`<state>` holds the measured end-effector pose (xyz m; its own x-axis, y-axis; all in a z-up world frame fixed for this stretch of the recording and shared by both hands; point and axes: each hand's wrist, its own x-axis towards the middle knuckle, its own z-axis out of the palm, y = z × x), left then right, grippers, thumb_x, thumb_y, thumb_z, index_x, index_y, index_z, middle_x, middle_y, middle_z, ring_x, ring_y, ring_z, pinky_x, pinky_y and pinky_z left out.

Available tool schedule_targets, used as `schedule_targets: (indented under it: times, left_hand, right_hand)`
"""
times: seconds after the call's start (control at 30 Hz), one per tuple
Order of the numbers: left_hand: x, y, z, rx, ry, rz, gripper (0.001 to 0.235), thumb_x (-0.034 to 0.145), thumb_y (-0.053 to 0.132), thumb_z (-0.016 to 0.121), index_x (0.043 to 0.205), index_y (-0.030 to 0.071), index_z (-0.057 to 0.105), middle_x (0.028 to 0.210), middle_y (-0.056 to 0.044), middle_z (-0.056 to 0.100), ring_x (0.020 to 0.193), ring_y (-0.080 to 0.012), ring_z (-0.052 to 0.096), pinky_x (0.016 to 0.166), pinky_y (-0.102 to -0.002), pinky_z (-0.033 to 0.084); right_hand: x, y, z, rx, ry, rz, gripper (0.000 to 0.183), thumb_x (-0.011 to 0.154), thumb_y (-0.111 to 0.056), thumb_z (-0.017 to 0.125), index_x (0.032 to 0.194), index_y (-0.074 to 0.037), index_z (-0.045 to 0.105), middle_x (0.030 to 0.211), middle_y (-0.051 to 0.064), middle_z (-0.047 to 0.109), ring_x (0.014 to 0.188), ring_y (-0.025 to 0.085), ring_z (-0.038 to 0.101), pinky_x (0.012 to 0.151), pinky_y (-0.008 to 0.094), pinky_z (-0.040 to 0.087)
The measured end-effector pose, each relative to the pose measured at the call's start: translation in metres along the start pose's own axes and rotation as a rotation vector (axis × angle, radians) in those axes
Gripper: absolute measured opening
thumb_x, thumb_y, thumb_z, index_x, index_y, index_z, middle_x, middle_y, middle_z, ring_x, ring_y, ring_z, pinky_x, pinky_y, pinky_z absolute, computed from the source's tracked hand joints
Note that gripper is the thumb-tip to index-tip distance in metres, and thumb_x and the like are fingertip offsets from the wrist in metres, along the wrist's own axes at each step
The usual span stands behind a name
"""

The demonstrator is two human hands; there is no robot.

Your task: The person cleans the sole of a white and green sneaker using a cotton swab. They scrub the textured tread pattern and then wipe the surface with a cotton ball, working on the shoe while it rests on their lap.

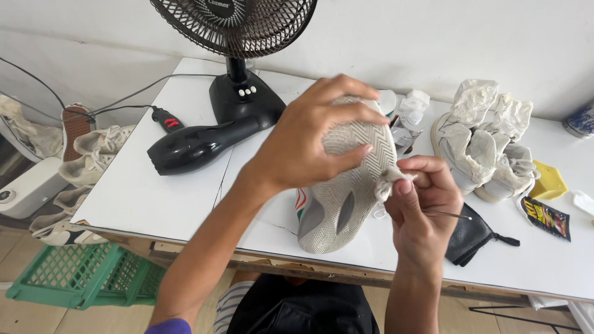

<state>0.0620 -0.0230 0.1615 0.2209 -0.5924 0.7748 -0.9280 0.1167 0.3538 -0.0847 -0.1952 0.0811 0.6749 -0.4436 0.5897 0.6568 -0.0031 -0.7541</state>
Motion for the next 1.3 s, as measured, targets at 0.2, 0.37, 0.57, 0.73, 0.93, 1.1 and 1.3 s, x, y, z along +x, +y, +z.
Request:
schedule_targets:
  times: [0.2,0.37,0.57,0.73,0.93,1.1,1.3]
  left_hand:
    - [0.007,0.003,-0.005,0.044,-0.058,0.142,0.013,0.101,0.026,0.069,0.105,0.022,0.081,0.104,0.005,0.069,0.130,-0.0279,0.066,0.108,-0.051,0.037]
    - [0.009,0.015,-0.016,0.004,-0.165,0.121,0.039,0.104,0.055,0.060,0.108,0.024,0.083,0.101,0.009,0.081,0.136,-0.0253,0.062,0.115,-0.054,0.031]
    - [0.002,0.006,-0.018,-0.039,-0.135,0.095,0.020,0.104,0.042,0.073,0.103,0.024,0.082,0.094,0.015,0.080,0.139,-0.0226,0.061,0.119,-0.050,0.031]
    - [-0.004,0.003,-0.018,-0.033,-0.064,0.121,0.010,0.104,0.036,0.078,0.102,0.026,0.081,0.086,0.019,0.077,0.138,-0.0213,0.062,0.117,-0.048,0.034]
    - [-0.007,0.005,-0.017,-0.111,0.026,0.056,0.019,0.102,0.040,0.078,0.096,0.022,0.077,0.079,0.016,0.077,0.136,-0.0214,0.064,0.122,-0.049,0.036]
    - [-0.007,0.005,-0.019,-0.076,-0.021,0.121,0.022,0.097,0.038,0.084,0.106,0.018,0.088,0.120,-0.005,0.080,0.137,-0.0215,0.061,0.119,-0.050,0.034]
    - [-0.007,0.002,-0.015,-0.058,-0.045,0.030,0.021,0.105,0.036,0.073,0.111,0.019,0.084,0.096,0.013,0.086,0.140,-0.0173,0.057,0.120,-0.048,0.032]
  right_hand:
    - [0.016,-0.004,-0.002,-0.043,-0.118,-0.036,0.020,0.110,-0.021,0.072,0.116,-0.004,0.064,0.105,0.008,0.076,0.048,0.004,0.031,0.045,0.022,0.020]
    - [0.016,0.001,0.006,-0.044,-0.048,-0.007,0.017,0.108,-0.018,0.074,0.109,-0.004,0.065,0.087,0.001,0.062,0.052,0.002,0.036,0.045,0.020,0.022]
    - [0.016,-0.011,0.011,-0.200,-0.072,0.060,0.021,0.103,-0.011,0.077,0.118,-0.001,0.066,0.084,0.000,0.056,0.060,0.004,0.050,0.055,0.018,0.033]
    - [0.015,-0.014,0.020,-0.361,-0.089,-0.090,0.019,0.100,0.003,0.082,0.118,0.001,0.074,0.086,0.000,0.063,0.049,-0.001,0.043,0.047,0.019,0.021]
    - [0.011,0.014,0.018,-0.855,0.205,-0.825,0.011,0.099,0.001,0.093,0.102,-0.001,0.082,0.097,0.025,0.082,0.053,0.011,0.045,0.055,0.028,0.034]
    - [0.008,0.015,0.019,-0.887,0.133,-0.770,0.019,0.092,-0.003,0.102,0.105,-0.003,0.086,0.086,0.009,0.061,0.061,0.014,0.041,0.057,0.029,0.032]
    - [0.001,-0.011,-0.003,-0.444,0.044,-0.320,0.053,0.112,-0.035,0.042,0.095,0.007,0.068,0.103,0.016,0.051,0.089,0.023,0.053,0.074,0.027,0.039]
